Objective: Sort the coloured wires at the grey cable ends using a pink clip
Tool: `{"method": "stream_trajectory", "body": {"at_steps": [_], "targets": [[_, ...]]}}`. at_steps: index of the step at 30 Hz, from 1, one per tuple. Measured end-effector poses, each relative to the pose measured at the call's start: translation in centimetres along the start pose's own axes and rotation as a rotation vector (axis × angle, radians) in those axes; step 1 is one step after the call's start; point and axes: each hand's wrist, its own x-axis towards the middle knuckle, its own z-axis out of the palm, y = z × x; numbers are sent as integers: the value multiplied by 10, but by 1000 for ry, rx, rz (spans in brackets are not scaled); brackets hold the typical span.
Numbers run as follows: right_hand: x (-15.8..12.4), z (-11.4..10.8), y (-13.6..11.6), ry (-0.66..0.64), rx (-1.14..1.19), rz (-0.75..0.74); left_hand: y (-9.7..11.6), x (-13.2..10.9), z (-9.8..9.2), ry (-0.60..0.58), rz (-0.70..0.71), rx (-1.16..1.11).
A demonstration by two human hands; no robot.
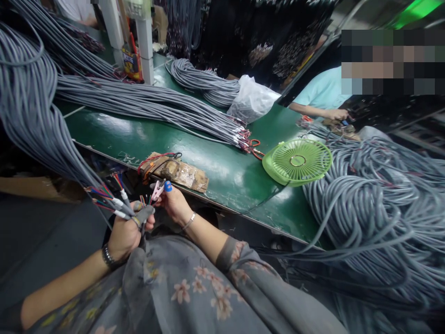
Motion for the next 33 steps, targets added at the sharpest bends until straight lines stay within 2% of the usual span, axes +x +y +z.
{"method": "stream_trajectory", "body": {"at_steps": [3,6,13,18,23,26,33], "targets": [[1,5,-3,-27,151,91,-1,1,0,5,6,15],[1,9,-3,15,234,86,-1,1,0,-6,9,41],[0,15,-3,68,278,68,-2,2,0,-7,-14,60],[-3,12,-3,5,312,172,-4,0,-2,12,38,36],[-8,-7,-1,-199,215,273,-4,-3,-9,-3,35,52],[-15,-16,1,-307,117,270,-6,-3,-14,-47,21,79],[-25,-14,4,-260,-78,98,-14,5,-24,-177,68,276]]}}
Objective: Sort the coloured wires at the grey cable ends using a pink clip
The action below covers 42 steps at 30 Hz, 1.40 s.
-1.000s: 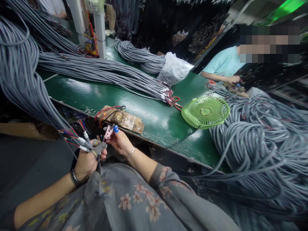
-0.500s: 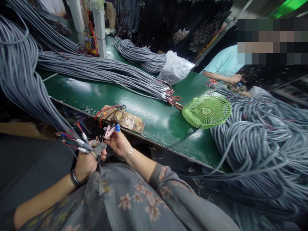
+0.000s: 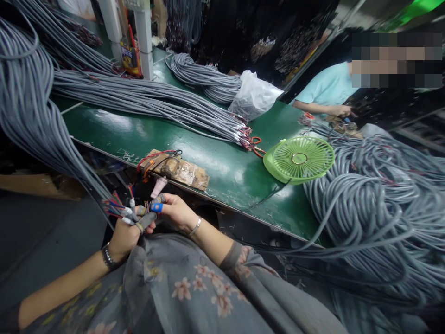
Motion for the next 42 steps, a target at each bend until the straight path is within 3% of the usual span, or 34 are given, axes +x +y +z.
{"method": "stream_trajectory", "body": {"at_steps": [5,9,12,14,21,28,32,35,39,42], "targets": [[-8,2,-5,-80,-126,-61,-1,4,-2,-105,-95,95],[-11,-3,-5,51,-112,-101,1,3,2,-20,-113,-6],[-11,-7,-1,186,21,-58,4,1,6,77,-104,-123],[-12,-7,2,207,65,-16,4,0,8,95,-96,-151],[-12,7,4,128,-97,-32,-1,3,4,53,-111,-107],[-13,2,4,69,-109,-43,6,3,2,14,-157,-59],[-15,0,2,23,-282,-182,12,3,1,-97,-228,2],[-13,-1,0,58,-356,-265,12,2,2,-57,-204,-9],[-8,-2,2,152,-154,-112,11,2,3,32,-136,-52],[-8,0,3,133,-72,-11,12,1,4,59,-145,-87]]}}
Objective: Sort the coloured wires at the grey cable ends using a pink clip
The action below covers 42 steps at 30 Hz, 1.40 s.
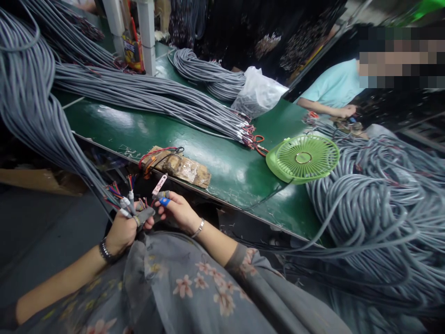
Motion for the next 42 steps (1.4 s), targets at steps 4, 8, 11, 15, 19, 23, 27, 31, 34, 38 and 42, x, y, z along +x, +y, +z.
{"method": "stream_trajectory", "body": {"at_steps": [4,8,11,15,19,23,27,31,34,38,42], "targets": [[0,6,-1,-20,-50,-2,-1,-1,-1,-10,-9,17],[0,7,0,-3,-34,-4,-6,0,-2,22,-8,-18],[0,7,3,11,-3,10,-9,2,-3,77,14,-77],[2,10,4,48,27,4,-8,3,0,130,25,-125],[6,15,1,65,49,-23,-7,2,2,98,37,-105],[5,17,1,61,45,-16,-5,1,2,132,50,-151],[2,14,4,57,44,-5,-1,0,2,145,43,-187],[8,8,-3,121,175,18,4,-5,1,122,45,-196],[15,5,-15,89,217,92,9,-8,4,74,27,-215],[24,7,-25,-15,174,69,15,-8,12,55,5,-236],[27,10,-17,25,169,-23,15,-5,17,82,21,-222]]}}
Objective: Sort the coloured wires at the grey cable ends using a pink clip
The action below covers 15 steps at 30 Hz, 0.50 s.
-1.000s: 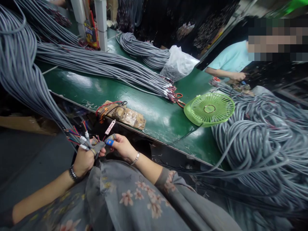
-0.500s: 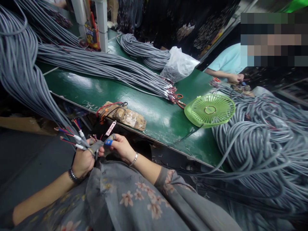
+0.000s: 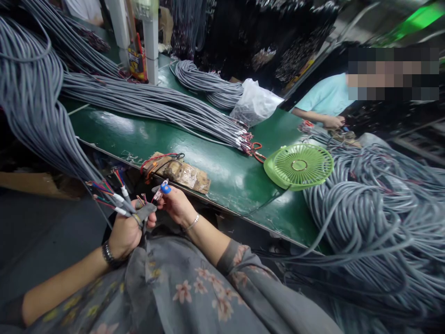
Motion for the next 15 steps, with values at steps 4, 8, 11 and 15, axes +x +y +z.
{"method": "stream_trajectory", "body": {"at_steps": [4,8,11,15], "targets": [[-1,0,9,122,-36,-111,-4,1,-2,-25,13,17],[-1,0,8,32,-30,-63,-6,0,-3,-41,5,24],[0,-1,5,79,-127,-121,-6,2,-3,-28,-2,28],[2,-1,4,215,-200,-200,-8,4,-4,-33,12,45]]}}
